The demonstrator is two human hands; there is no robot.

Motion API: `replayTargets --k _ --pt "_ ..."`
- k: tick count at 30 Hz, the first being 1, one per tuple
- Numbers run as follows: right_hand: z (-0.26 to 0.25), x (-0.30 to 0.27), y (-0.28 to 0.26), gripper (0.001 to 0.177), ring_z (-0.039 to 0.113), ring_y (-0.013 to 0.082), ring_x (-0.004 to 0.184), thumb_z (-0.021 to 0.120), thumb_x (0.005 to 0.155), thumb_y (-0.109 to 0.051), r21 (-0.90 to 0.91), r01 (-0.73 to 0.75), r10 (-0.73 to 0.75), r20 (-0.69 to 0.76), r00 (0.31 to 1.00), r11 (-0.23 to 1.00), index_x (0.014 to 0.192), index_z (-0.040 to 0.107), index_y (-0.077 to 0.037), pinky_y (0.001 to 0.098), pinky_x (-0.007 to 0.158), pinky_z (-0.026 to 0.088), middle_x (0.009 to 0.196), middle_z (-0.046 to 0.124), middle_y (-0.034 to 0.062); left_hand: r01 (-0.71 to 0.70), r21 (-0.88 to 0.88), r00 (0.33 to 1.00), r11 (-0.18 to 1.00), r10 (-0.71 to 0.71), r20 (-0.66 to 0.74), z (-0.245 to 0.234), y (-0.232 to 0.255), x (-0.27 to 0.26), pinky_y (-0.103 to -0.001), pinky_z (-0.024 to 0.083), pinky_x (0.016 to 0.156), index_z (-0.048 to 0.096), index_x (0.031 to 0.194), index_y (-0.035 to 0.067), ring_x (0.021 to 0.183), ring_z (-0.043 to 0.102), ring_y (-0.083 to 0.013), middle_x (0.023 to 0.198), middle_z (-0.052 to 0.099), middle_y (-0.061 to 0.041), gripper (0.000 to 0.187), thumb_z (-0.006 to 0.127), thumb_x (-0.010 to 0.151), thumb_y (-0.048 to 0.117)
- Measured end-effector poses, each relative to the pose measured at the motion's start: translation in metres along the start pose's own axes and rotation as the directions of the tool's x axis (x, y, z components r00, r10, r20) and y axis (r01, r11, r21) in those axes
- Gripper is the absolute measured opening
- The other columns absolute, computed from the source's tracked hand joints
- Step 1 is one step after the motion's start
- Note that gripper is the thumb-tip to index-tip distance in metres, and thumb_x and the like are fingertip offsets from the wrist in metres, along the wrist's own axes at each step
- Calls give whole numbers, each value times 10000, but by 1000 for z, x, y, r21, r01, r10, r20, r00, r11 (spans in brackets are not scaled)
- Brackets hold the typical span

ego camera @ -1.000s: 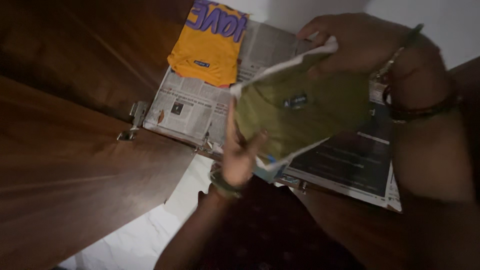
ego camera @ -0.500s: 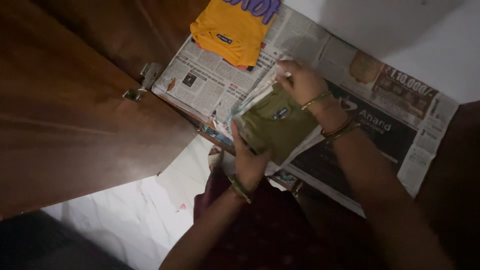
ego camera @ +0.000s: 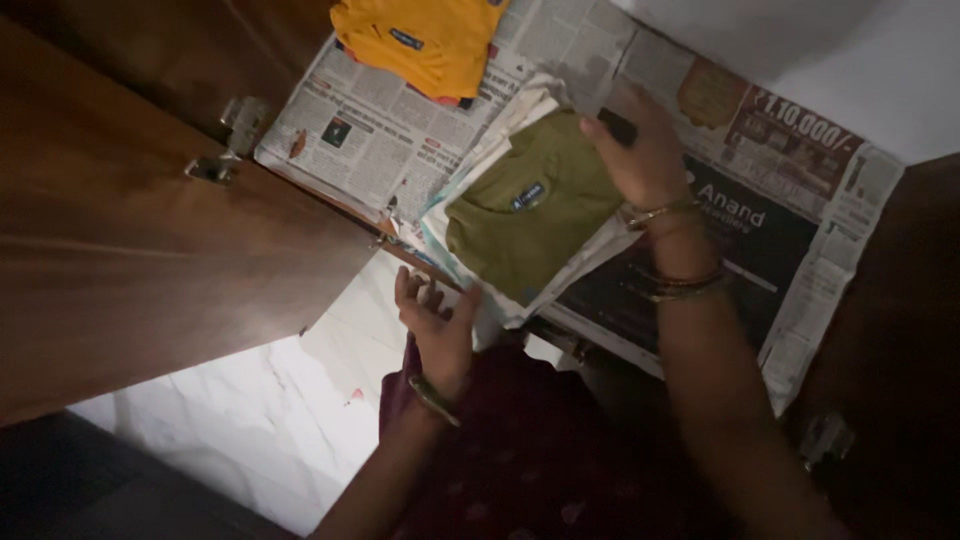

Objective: The person arranges clothes by picking them up from a large pile, folding them, and placing them into a wooden closet.

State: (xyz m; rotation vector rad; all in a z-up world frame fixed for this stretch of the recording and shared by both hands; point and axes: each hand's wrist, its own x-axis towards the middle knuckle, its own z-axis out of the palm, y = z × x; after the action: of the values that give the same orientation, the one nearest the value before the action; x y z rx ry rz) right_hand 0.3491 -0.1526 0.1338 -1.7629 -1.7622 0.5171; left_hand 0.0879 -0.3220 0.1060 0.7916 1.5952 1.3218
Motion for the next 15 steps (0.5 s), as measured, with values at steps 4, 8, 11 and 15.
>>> replayTargets --k 4,8,11,15 --pt "-8 -13 -24 1042 527 299 1353 798 776 -562 120 -426 335 444 831 897 1537 286 -66 425 1091 438 1482 529 173 226 -237 956 945 -168 240 4 17 5 -395 521 1053 180 1588 67 1298 560 -291 1495 463 -193 948 760 839 64" --pt "-8 -10 -34 921 606 295 1296 798 743 -530 73 -306 245 437 866 949 1485 490 -80 407 1084 462 1403 634 154 211 -308 965 928 -147 217 30 21 5 -387 525 1009 224 1567 36 1244 575 -309 1437 522 -222 941 789 816 44" --pt "-7 0 -17 926 615 296 1269 835 729 -515 95 -289 211 475 854 953 1458 501 -52 396 1068 472 1386 636 150 195 -259 976 946 -161 148 34 20 6 -390 539 996 257 1539 21 1222 599 -313 1400 558 -217 949 816 772 50" --pt "0 19 18 860 626 282 1246 808 759 -522 189 -262 106 585 804 946 1418 551 -33 386 1063 482 1379 658 138 514 -103 858 852 -511 58 39 29 14 -409 555 978 147 1530 47 1196 611 -321 1370 526 -207 1049 860 765 128"
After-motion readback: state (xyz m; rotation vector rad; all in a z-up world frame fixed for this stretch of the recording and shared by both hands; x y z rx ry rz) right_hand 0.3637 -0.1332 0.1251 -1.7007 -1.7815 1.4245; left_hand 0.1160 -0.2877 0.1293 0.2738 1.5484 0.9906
